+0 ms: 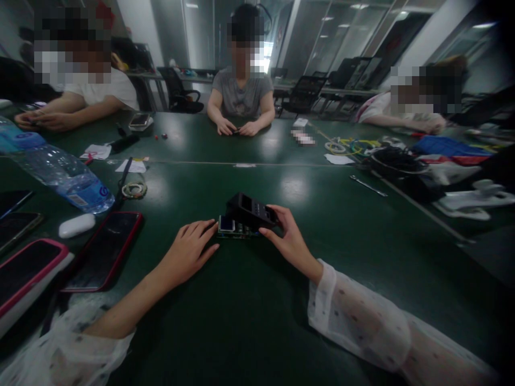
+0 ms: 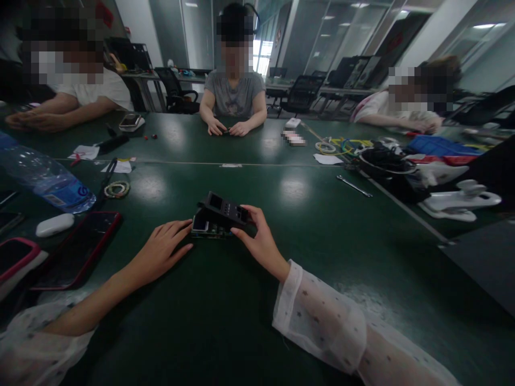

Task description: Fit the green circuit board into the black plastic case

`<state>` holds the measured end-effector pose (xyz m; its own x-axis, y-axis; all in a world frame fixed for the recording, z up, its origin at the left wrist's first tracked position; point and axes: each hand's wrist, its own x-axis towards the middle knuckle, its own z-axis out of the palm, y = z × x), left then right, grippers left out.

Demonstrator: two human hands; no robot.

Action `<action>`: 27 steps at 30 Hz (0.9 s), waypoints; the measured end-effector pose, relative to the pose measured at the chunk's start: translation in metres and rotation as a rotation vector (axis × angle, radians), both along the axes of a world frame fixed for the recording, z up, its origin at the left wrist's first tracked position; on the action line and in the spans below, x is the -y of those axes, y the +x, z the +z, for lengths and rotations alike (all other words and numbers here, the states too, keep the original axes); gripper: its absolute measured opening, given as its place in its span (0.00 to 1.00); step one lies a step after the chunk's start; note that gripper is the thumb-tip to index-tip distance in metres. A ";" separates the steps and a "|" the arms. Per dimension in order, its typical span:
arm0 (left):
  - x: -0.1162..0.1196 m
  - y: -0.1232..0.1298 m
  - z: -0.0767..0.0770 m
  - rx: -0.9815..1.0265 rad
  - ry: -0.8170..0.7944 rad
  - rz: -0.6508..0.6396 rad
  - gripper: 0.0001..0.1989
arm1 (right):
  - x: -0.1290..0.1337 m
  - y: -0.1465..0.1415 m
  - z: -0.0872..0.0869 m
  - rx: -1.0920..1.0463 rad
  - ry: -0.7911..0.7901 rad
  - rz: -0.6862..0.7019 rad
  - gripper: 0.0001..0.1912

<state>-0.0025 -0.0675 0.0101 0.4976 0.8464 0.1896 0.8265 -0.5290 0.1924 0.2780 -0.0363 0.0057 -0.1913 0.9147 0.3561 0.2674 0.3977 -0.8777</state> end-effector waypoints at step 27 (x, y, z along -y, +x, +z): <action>0.001 0.001 0.003 0.022 0.004 0.050 0.23 | -0.030 0.049 -0.018 0.071 -0.003 -0.387 0.28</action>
